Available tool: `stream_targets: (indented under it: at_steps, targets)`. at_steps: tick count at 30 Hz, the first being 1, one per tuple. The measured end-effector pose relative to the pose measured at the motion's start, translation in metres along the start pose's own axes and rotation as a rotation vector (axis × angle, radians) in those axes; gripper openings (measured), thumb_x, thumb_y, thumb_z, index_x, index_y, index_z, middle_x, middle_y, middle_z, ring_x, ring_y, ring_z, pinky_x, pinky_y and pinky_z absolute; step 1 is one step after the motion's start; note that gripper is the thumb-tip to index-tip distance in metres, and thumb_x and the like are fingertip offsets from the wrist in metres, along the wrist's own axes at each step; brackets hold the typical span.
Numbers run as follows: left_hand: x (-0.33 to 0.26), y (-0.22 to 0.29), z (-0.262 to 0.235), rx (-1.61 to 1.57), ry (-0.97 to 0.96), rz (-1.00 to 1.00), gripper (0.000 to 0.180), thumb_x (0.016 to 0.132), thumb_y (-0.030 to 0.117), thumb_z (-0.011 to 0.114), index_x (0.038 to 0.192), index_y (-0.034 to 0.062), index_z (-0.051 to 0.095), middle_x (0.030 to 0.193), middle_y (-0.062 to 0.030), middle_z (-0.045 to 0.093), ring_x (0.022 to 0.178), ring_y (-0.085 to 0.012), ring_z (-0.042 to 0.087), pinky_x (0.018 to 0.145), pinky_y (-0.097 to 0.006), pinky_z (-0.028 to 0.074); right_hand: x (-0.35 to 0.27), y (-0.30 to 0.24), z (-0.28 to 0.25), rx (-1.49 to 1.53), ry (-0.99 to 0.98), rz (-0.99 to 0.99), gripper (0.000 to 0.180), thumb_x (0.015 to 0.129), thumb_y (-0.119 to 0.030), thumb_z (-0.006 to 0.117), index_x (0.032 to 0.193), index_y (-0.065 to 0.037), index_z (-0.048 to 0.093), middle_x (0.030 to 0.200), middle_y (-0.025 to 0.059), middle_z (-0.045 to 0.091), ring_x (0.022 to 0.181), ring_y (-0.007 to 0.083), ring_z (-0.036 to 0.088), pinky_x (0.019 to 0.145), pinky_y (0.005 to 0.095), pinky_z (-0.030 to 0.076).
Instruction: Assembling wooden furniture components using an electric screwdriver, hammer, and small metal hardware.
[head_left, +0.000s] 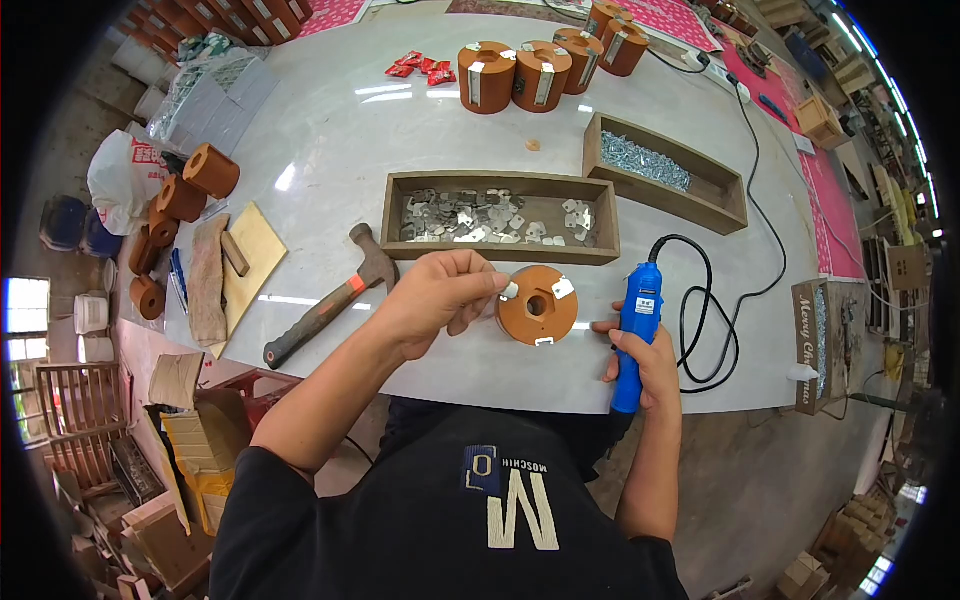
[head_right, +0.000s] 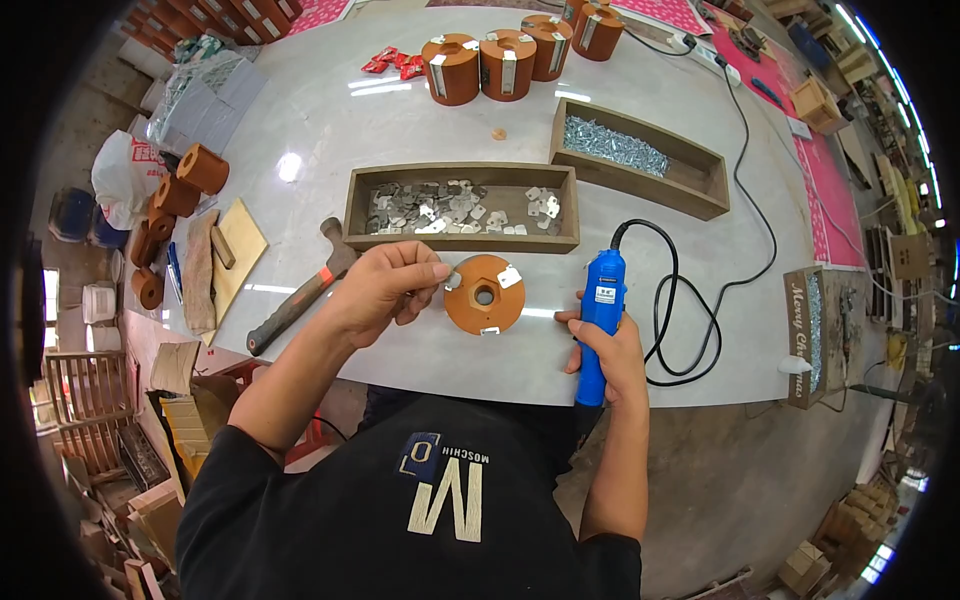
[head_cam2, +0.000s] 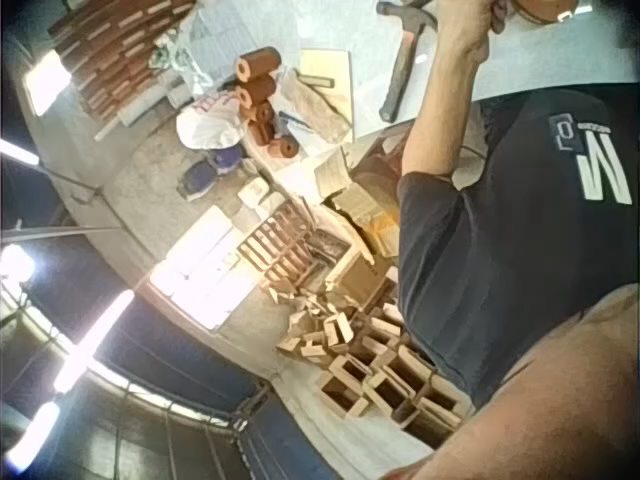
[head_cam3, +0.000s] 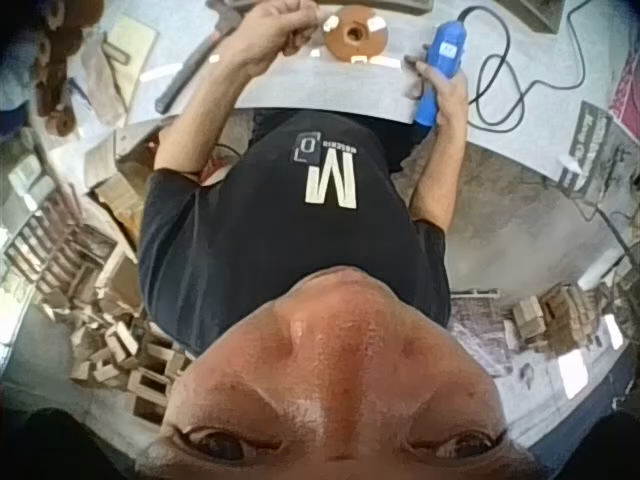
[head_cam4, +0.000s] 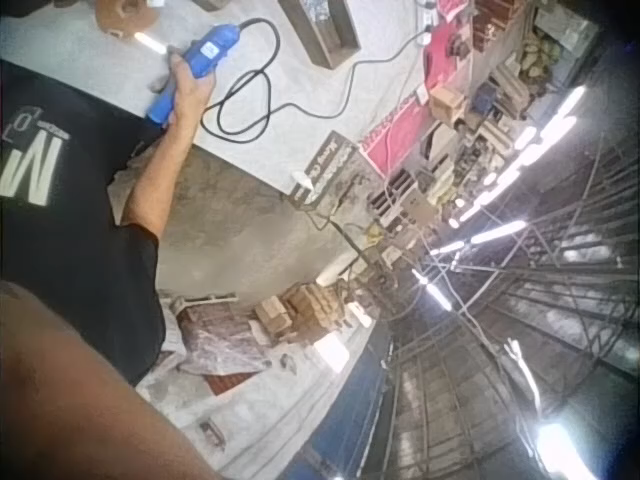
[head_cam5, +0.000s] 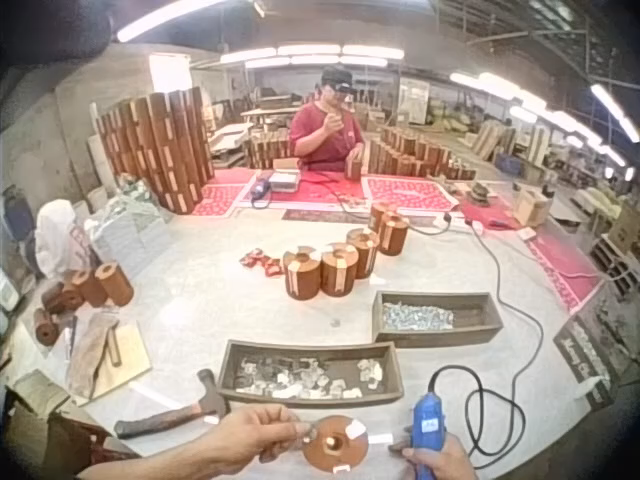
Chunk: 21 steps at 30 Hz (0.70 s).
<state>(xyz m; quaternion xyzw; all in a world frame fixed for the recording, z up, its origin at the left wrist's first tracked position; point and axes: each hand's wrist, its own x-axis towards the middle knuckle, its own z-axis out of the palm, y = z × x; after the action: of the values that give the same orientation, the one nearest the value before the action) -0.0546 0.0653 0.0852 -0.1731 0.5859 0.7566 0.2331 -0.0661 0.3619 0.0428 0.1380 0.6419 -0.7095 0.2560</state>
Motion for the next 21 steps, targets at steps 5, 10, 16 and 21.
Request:
stream_targets:
  at_steps: [5, 10, 16, 21]
  targets:
    - [0.003, -0.009, 0.009, 0.058, 0.039, 0.013, 0.020, 0.090, 0.021, 0.069, 0.082, 0.0100, 0.054, 0.065, 0.0029, 0.050, 0.051, -0.0043, 0.041, 0.044, -0.021, 0.030, 0.001, 0.000, 0.001, -0.009, 0.003, 0.008, 0.050, 0.079, -0.009, 0.066, 0.123, 0.005, 0.048, 0.100, 0.0203, 0.068, 0.048, 0.0159, 0.058, 0.045, 0.0277, 0.049]
    - [0.001, -0.016, 0.015, 0.016, 0.071, 0.049, 0.019, 0.092, 0.021, 0.066, 0.083, 0.0104, 0.053, 0.067, 0.0028, 0.050, 0.054, -0.0040, 0.041, 0.046, -0.020, 0.030, 0.003, 0.000, 0.000, -0.007, 0.000, 0.007, 0.049, 0.079, -0.009, 0.067, 0.123, 0.004, 0.049, 0.099, 0.0198, 0.068, 0.048, 0.0157, 0.058, 0.045, 0.0277, 0.048]
    - [0.004, -0.027, 0.014, -0.025, 0.068, 0.132, 0.021, 0.093, 0.021, 0.064, 0.083, 0.0069, 0.052, 0.070, 0.0019, 0.053, 0.055, -0.0027, 0.041, 0.044, -0.020, 0.030, 0.003, 0.000, 0.000, -0.003, 0.002, 0.018, 0.050, 0.079, -0.009, 0.066, 0.124, 0.004, 0.048, 0.099, 0.0195, 0.068, 0.047, 0.0156, 0.058, 0.044, 0.0278, 0.049]
    - [0.000, -0.023, 0.013, 0.001, 0.062, 0.123, 0.018, 0.093, 0.020, 0.064, 0.085, 0.0085, 0.053, 0.070, 0.0021, 0.051, 0.057, -0.0041, 0.043, 0.047, -0.020, 0.033, 0.003, 0.002, -0.001, -0.001, -0.005, 0.015, 0.051, 0.079, -0.009, 0.066, 0.125, 0.004, 0.047, 0.099, 0.0194, 0.069, 0.047, 0.0158, 0.058, 0.044, 0.0282, 0.049]
